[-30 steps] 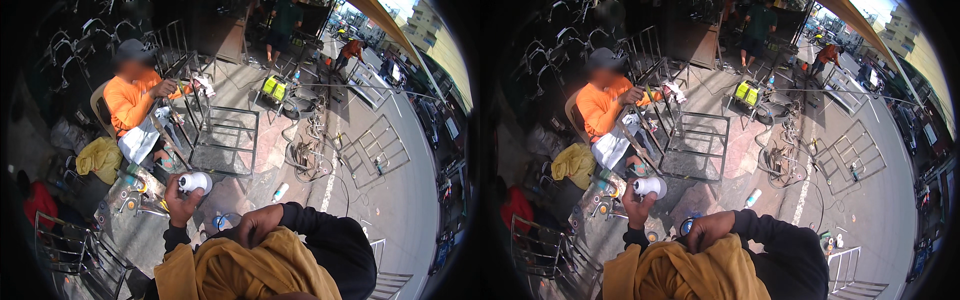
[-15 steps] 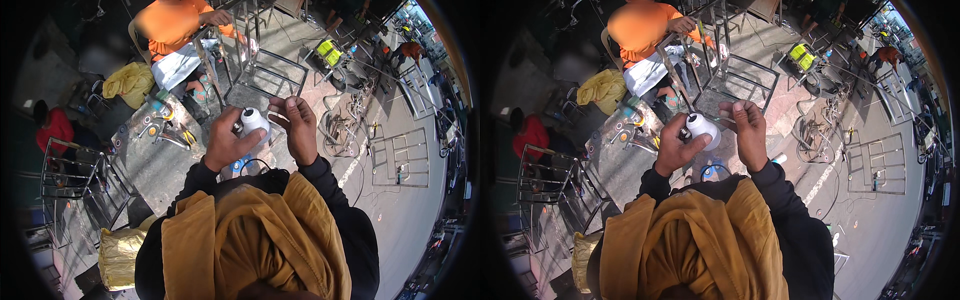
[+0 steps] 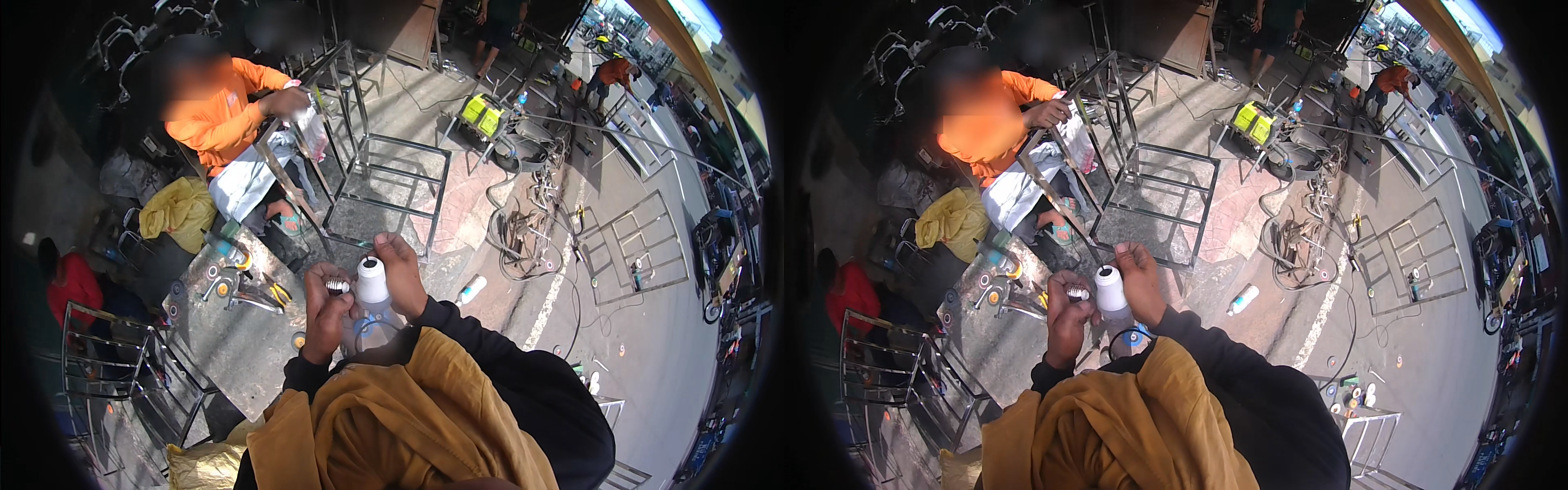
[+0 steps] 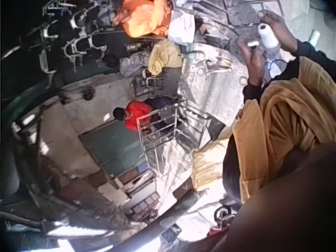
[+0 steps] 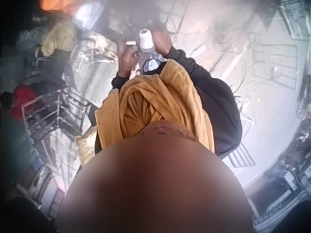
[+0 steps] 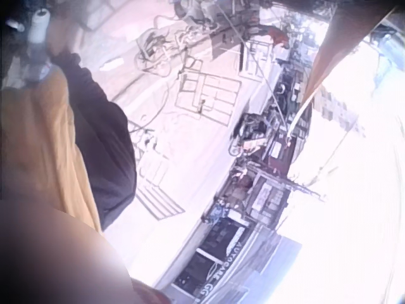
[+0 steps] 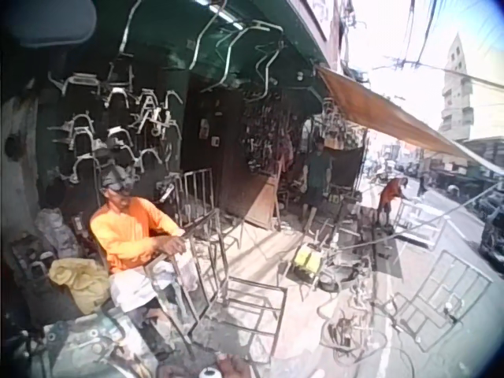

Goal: The person holds a white LED bulb and uses a small metal ring to secure the base. They repeatedly insert and remove the ring, then reattach the metal screw base to the bulb. The task is performed by hand without additional tools.

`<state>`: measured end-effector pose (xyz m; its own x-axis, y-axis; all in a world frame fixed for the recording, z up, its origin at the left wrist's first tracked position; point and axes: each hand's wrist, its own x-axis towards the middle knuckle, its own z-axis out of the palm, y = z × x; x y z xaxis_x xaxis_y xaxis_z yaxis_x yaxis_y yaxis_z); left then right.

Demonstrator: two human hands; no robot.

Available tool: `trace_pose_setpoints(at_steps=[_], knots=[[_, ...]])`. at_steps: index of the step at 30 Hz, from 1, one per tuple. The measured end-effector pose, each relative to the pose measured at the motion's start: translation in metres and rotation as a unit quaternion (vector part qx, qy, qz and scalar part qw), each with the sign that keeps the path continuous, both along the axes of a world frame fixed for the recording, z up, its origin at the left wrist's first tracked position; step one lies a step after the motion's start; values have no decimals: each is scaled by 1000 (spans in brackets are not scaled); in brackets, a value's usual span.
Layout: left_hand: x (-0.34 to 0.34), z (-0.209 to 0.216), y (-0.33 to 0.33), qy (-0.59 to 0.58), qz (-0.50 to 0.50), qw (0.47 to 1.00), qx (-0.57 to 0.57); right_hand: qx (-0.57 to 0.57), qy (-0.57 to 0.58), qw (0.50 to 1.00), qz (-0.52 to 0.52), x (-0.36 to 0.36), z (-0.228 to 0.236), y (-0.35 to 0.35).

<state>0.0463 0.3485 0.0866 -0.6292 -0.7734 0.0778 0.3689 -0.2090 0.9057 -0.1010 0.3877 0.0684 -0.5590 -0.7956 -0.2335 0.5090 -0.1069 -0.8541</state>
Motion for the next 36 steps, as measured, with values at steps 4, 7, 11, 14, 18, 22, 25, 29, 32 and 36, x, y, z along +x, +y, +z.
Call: trace_pose_setpoints(at_steps=[4,7,11,14,18,22,25,29,32,36], knots=[[-7,-1,-13,12,40,999,1,-1,28,999,17,-11,4,8],[-9,3,-19,-21,71,996,-53,-28,48,998,40,-17,10,13],[-16,13,-23,-3,82,995,-51,-53,35,996,58,-19,26,18],[-21,16,-23,22,66,997,-29,-70,-8,994,84,-19,38,23],[-20,15,-24,1,61,990,-127,-46,-30,992,117,-20,47,31],[-21,14,-22,14,25,998,-62,-84,-63,983,152,-18,51,34],[-24,13,-19,77,-4,997,11,-104,-80,977,168,-17,52,35],[-23,11,-21,141,-47,979,137,-99,-107,977,153,-21,50,35],[-20,11,-24,172,-61,969,167,-115,-99,975,163,-25,50,38],[-17,12,-22,165,-52,973,150,-130,-109,969,182,-25,50,41]])
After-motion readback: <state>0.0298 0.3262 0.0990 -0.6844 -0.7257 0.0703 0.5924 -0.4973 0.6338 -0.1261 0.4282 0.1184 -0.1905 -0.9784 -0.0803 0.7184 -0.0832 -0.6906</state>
